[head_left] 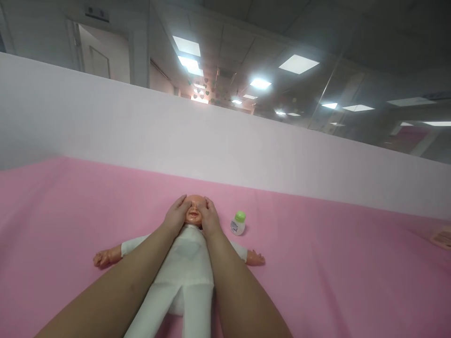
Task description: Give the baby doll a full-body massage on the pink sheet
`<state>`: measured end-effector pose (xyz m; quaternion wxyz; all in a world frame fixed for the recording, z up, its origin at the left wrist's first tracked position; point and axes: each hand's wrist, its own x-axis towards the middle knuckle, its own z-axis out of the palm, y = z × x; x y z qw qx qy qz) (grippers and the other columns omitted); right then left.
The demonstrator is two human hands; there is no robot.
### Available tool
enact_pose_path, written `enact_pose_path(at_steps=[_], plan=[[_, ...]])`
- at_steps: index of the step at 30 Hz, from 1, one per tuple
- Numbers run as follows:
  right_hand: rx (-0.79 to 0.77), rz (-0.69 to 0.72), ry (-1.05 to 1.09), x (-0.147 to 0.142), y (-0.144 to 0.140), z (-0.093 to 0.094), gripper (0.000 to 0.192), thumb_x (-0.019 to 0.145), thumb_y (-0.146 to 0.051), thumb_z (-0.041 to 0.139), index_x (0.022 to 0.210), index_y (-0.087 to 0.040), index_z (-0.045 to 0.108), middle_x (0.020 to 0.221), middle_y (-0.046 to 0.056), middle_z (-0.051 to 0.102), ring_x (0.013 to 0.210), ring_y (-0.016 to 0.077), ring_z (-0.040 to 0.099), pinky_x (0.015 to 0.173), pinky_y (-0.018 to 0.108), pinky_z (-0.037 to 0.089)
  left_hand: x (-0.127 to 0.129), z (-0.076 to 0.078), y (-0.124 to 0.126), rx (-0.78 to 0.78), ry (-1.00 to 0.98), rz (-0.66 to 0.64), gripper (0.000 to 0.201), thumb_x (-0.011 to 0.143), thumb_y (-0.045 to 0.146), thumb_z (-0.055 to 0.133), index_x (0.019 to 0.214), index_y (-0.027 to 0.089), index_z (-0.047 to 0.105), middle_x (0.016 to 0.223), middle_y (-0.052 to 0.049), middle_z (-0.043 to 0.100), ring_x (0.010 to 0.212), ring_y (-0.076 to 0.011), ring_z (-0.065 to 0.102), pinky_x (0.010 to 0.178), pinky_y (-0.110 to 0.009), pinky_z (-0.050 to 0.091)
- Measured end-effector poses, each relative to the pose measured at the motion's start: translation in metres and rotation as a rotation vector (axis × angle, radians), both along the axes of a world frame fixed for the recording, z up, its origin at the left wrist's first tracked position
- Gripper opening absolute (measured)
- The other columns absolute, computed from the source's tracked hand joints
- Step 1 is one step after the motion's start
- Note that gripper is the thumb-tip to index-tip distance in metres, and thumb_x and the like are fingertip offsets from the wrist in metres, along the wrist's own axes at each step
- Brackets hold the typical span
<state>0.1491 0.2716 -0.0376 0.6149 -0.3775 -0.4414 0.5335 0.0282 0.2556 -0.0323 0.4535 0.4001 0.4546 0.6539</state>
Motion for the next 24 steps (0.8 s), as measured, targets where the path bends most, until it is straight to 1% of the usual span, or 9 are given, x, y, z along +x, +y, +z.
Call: enact_pose_path(at_steps=[4,7,10,12,15,18,22,24], plan=[[0.053,0.008,-0.12,0.002,-0.004,0.005,0.068,0.067,-0.044,0.081,0.129,-0.025,0.062,0.133,0.004,0.065,0.121,0.0256,0.061,0.103,0.035,0.048,-0.004,0.001,-0.009,0.023,-0.017,0.008,0.059,0.084,0.038,0.071,0.14,0.022,0.06,0.14,-0.01,0.063,0.125,-0.0279,0.062,0.108,-0.038,0.048],[0.072,0.006,-0.181,0.003,-0.005,0.007,0.067,0.069,-0.046,0.08,0.13,-0.026,0.06,0.132,0.005,0.065,0.117,0.0253,0.063,0.1,0.035,0.051,-0.003,0.005,-0.013,0.032,-0.042,-0.012,0.059,0.083,0.036,0.068,0.139,0.021,0.06,0.139,-0.011,0.063,0.122,-0.0279,0.063,0.105,-0.038,0.05],[0.043,0.012,-0.142,0.003,-0.004,0.008,0.066,0.068,-0.045,0.079,0.128,-0.026,0.06,0.127,0.005,0.066,0.111,0.0254,0.065,0.095,0.036,0.054,0.0,0.011,-0.014,0.032,-0.072,-0.037,0.06,0.079,0.032,0.07,0.136,0.019,0.061,0.131,-0.013,0.067,0.112,-0.0279,0.067,0.097,-0.039,0.054],[0.035,0.021,-0.097,0.002,-0.004,0.009,0.065,0.066,-0.042,0.081,0.125,-0.025,0.06,0.125,0.005,0.066,0.109,0.0251,0.066,0.094,0.036,0.055,0.002,0.014,-0.013,0.029,-0.087,-0.043,0.062,0.073,0.03,0.074,0.133,0.019,0.062,0.125,-0.012,0.068,0.105,-0.0269,0.069,0.091,-0.038,0.056],[0.018,0.082,-0.005,0.002,-0.006,0.014,0.064,0.063,-0.038,0.084,0.122,-0.024,0.06,0.119,0.004,0.067,0.102,0.0241,0.068,0.089,0.037,0.056,0.002,0.017,-0.014,0.022,-0.102,-0.047,0.063,0.068,0.03,0.077,0.128,0.02,0.061,0.118,-0.01,0.068,0.096,-0.0247,0.069,0.084,-0.036,0.057],[0.005,0.143,0.049,0.002,-0.008,0.021,0.064,0.062,-0.036,0.085,0.119,-0.024,0.059,0.11,0.003,0.067,0.094,0.0225,0.068,0.084,0.036,0.058,0.001,0.02,-0.016,0.011,-0.114,-0.061,0.061,0.067,0.031,0.077,0.125,0.021,0.059,0.111,-0.008,0.067,0.088,-0.0225,0.069,0.08,-0.036,0.058],[-0.02,0.102,0.024,0.002,-0.01,0.024,0.062,0.06,-0.035,0.087,0.114,-0.023,0.059,0.108,0.002,0.065,0.093,0.0218,0.068,0.084,0.036,0.058,0.002,0.021,-0.018,0.004,-0.122,-0.071,0.06,0.067,0.03,0.077,0.123,0.021,0.06,0.108,-0.006,0.066,0.085,-0.0212,0.068,0.078,-0.035,0.057],[-0.015,0.068,0.01,0.001,-0.01,0.023,0.058,0.062,-0.038,0.086,0.112,-0.023,0.06,0.106,0.002,0.066,0.091,0.0213,0.068,0.083,0.036,0.058,0.003,0.021,-0.017,0.005,-0.127,-0.07,0.059,0.068,0.031,0.077,0.123,0.021,0.06,0.108,-0.006,0.066,0.086,-0.0211,0.068,0.08,-0.035,0.056]])
